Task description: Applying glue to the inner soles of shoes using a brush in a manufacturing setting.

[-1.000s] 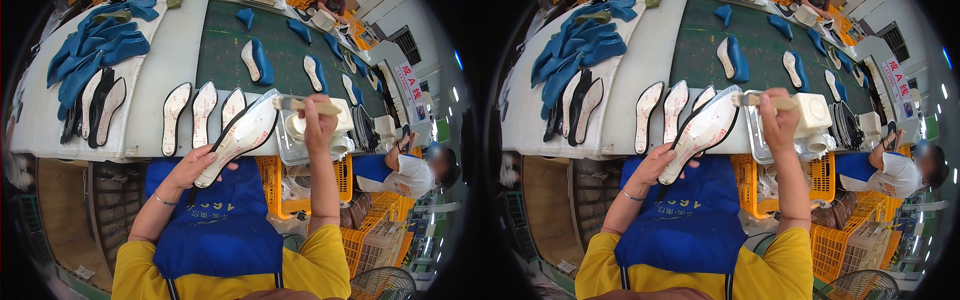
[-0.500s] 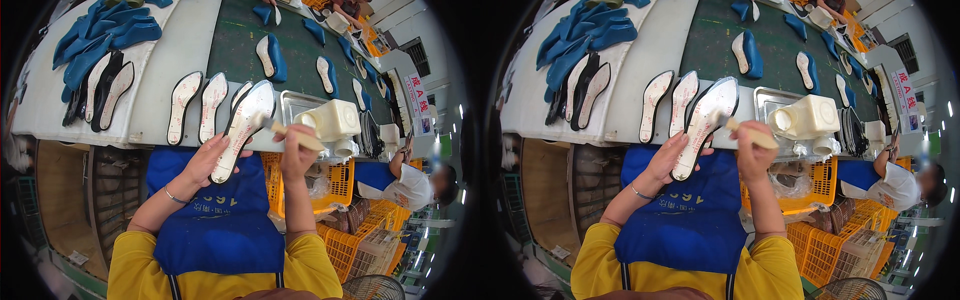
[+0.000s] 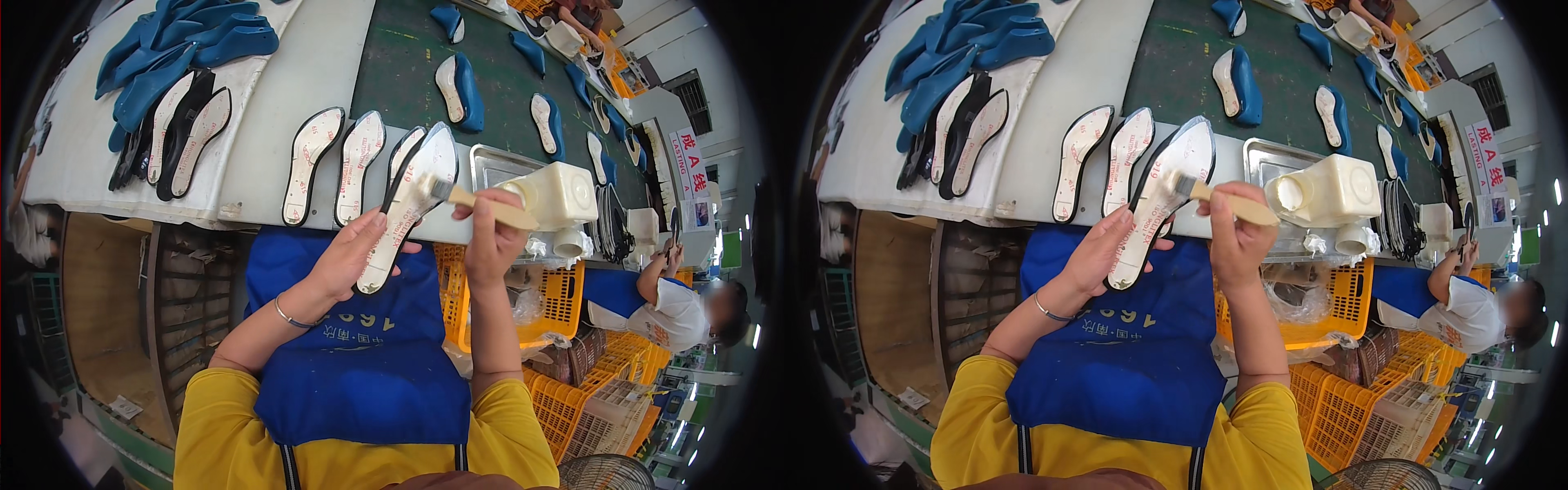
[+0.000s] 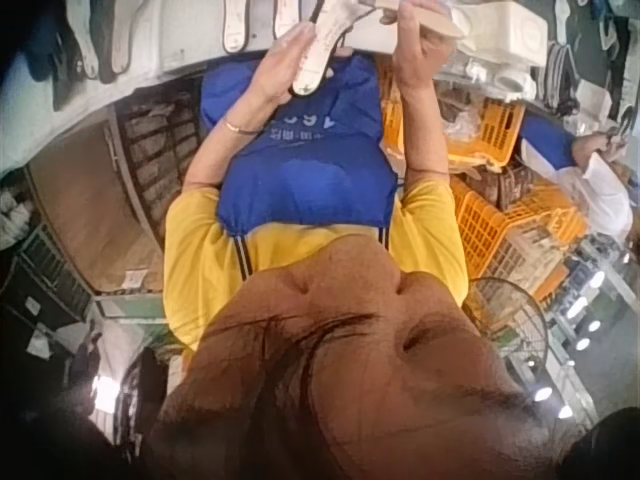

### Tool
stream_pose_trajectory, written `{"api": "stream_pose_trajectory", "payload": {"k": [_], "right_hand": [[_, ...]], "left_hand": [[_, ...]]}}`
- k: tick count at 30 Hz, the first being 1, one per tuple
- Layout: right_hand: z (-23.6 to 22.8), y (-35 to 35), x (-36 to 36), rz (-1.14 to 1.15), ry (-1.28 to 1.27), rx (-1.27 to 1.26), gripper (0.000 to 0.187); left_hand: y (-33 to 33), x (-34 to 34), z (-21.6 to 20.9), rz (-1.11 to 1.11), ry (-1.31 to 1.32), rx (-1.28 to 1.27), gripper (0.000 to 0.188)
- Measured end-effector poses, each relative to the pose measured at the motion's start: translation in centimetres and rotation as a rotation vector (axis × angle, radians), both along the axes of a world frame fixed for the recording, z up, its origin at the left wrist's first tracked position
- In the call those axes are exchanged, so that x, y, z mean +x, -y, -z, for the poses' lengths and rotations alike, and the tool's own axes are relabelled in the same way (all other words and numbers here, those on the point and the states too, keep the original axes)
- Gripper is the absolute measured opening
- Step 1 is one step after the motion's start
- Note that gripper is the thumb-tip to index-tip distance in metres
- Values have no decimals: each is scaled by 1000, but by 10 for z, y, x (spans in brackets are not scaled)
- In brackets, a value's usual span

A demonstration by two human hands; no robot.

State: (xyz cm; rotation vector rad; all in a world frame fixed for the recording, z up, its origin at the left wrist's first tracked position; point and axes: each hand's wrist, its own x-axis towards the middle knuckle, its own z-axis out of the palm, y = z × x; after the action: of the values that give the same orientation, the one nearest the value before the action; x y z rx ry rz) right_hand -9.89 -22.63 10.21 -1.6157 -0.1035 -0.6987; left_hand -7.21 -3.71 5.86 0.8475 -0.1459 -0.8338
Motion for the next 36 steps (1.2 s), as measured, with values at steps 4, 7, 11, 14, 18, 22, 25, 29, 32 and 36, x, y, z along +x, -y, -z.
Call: {"api": "stream_pose_trajectory", "payload": {"k": [4,7,11,14,18,22,25,29,32,36], "right_hand": [[-14,-1,6,120,-49,-255,8],[-18,-9,-2,79,60,-598,15],[-17,-20,-12,-38,143,-727,19],[-23,-21,-14,-91,113,-702,18],[-22,-7,3,40,-45,-470,11],[-20,12,34,104,-101,-257,12],[-21,34,57,142,-113,-164,15],[-27,49,55,248,-93,-375,12],[-24,31,18,-26,-41,-150,9],[-34,24,10,-204,-64,-368,8]], "left_hand": [[1,-7,-1,-43,108,113,50],[0,-6,-2,-57,159,149,52],[-1,-3,2,-69,157,171,51],[-2,-2,4,-74,147,175,51],[0,-4,4,-51,167,138,50],[-2,0,0,-16,179,104,49],[-4,1,-2,20,145,71,48],[-9,4,0,23,66,-14,47],[-9,9,3,23,65,-34,46],[-10,12,6,22,69,-34,44]]}}
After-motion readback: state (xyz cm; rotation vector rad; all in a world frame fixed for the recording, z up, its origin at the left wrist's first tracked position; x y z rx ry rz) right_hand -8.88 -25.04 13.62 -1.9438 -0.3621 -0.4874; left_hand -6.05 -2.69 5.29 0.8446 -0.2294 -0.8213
